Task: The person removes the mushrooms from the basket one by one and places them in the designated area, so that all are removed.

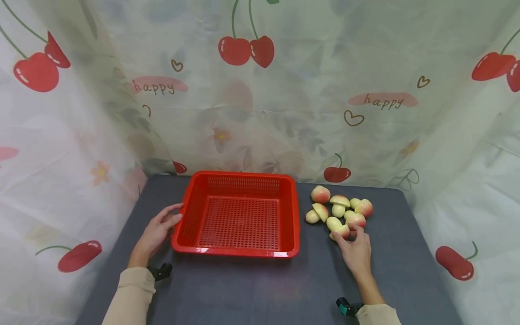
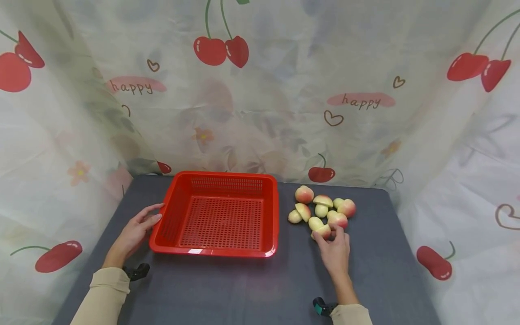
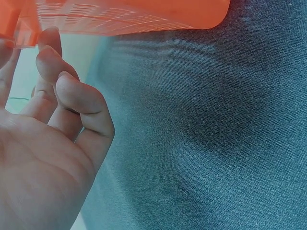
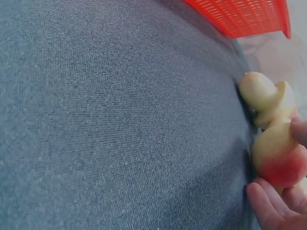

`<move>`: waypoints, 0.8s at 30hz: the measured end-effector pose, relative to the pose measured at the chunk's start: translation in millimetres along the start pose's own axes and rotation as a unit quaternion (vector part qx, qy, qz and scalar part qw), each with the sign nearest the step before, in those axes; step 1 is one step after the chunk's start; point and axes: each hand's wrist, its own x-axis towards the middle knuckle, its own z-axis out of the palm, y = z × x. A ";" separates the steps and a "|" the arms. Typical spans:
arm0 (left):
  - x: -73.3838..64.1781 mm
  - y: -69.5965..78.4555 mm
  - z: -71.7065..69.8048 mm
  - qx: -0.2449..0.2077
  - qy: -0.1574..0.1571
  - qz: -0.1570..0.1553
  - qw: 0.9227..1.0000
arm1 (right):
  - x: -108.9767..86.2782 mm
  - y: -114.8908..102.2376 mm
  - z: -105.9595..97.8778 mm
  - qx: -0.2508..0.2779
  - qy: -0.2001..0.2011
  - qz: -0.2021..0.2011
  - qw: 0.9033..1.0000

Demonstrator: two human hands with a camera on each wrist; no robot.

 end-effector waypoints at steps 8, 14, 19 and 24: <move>0.9 -0.6 -0.7 -0.002 -0.003 0.003 1.000 | 1.6 -2.6 4.4 -0.006 0.016 -0.001 1.000; 2.3 0.1 -1.1 -0.008 -0.006 -0.003 1.000 | 2.0 -2.2 4.3 -0.009 0.008 0.009 1.000; 1.5 0.6 -1.7 0.003 -0.003 0.001 1.000 | 1.6 -1.6 3.9 -0.008 0.011 0.001 1.000; 1.2 0.3 -1.8 0.012 -0.005 0.001 1.000 | 0.6 -2.2 1.4 -0.016 0.003 0.003 1.000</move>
